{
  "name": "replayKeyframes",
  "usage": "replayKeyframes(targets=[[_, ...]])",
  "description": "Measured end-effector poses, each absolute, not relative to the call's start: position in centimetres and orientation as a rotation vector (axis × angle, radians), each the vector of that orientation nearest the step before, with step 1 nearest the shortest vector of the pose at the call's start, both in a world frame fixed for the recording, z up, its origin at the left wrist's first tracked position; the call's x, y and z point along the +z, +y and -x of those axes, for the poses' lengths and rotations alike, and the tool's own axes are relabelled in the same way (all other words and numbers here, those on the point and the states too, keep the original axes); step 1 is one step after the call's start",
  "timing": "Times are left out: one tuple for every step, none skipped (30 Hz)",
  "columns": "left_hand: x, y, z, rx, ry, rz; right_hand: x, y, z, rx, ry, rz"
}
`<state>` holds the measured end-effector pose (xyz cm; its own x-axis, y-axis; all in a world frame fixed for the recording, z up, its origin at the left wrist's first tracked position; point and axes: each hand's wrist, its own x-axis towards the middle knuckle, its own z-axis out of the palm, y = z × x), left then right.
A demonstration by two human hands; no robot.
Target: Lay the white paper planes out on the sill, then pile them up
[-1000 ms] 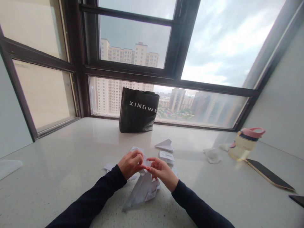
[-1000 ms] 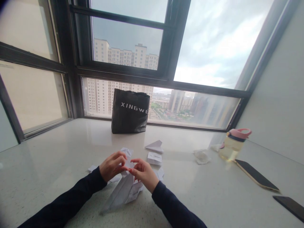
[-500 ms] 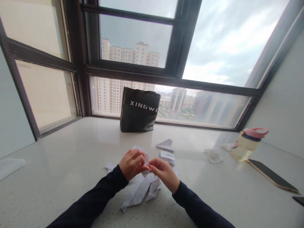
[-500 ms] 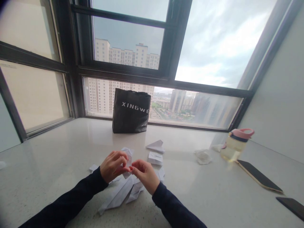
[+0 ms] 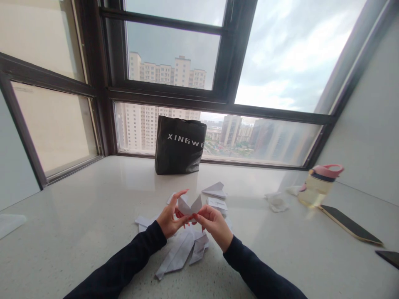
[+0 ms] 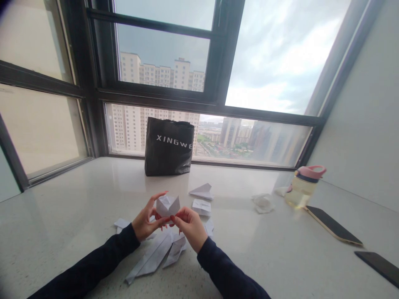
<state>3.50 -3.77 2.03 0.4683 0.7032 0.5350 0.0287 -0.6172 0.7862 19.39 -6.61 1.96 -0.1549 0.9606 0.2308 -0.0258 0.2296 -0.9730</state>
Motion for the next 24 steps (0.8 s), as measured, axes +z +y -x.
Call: replayKeyframes(targets=[[2.0,-3.8,-3.6,1.157,0.599,-1.965,1.8,-6.6,-19.4,1.139,-1.424,0.952],[2.0,-3.9,-3.7,1.145,0.593,-1.962,1.7,-6.6,-19.4,1.126,-1.430,0.957],[2.0,-3.9,-3.7,1.145,0.588,-1.976,1.8,-6.5,-19.5,1.111,-1.438,0.966],[1.9,-3.9,-3.7,1.155,0.579,-2.003,1.9,-6.4,-19.6,1.095,-1.448,0.978],[1.8,-3.9,-3.6,1.166,0.568,-2.039,2.2,-6.3,-19.8,1.082,-1.458,0.994],[1.7,-3.8,-3.6,1.179,0.563,-2.081,2.6,-6.2,-20.1,1.072,-1.468,1.016],[1.6,-3.8,-3.5,1.188,0.567,-2.129,3.1,-6.1,-20.6,1.062,-1.477,1.045],[1.4,-3.8,-3.4,1.190,0.581,-2.185,3.6,-6.1,-21.2,1.051,-1.485,1.081],[1.3,-3.8,-3.4,1.184,0.605,-2.245,4.0,-6.0,-21.9,1.032,-1.490,1.123],[1.2,-3.8,-3.3,1.170,0.635,-2.307,4.4,-6.1,-22.7,0.999,-1.494,1.169],[1.1,-3.7,-3.2,1.153,0.670,-2.367,4.7,-6.2,-23.6,0.950,-1.497,1.217],[1.1,-3.7,-3.2,1.135,0.706,-2.422,4.8,-6.3,-24.5,0.883,-1.505,1.264],[1.0,-3.7,-3.1,1.115,0.740,-2.472,4.8,-6.6,-25.4,0.803,-1.519,1.315],[0.9,-3.6,-3.1,1.096,0.771,-2.512,4.6,-6.9,-26.3,0.715,-1.541,1.368],[0.8,-3.6,-3.1,1.080,0.796,-2.545,4.3,-7.2,-27.1,0.632,-1.566,1.428],[0.7,-3.5,-3.1,1.065,0.813,-2.571,3.9,-7.5,-27.7,0.567,-1.587,1.486],[0.6,-3.5,-3.1,1.052,0.825,-2.594,3.4,-7.8,-28.3,0.524,-1.607,1.540],[0.6,-3.5,-3.2,1.041,0.834,-2.614,3.0,-8.0,-28.8,0.505,-1.623,1.584],[0.5,-3.5,-3.2,1.031,0.841,-2.631,2.6,-8.1,-29.2,0.506,-1.636,1.613],[0.4,-3.5,-3.2,1.022,0.848,-2.647,2.3,-8.2,-29.5,0.520,-1.649,1.633],[0.3,-3.5,-3.2,1.014,0.855,-2.660,2.1,-8.2,-29.8,0.539,-1.658,1.647],[0.3,-3.5,-3.2,1.009,0.860,-2.669,1.9,-8.1,-30.0,0.563,-1.662,1.655],[0.3,-3.5,-3.2,1.007,0.863,-2.676,1.7,-8.0,-30.2,0.588,-1.663,1.661],[0.3,-3.5,-3.2,1.007,0.861,-2.681,1.6,-7.9,-30.4,0.611,-1.659,1.666]])
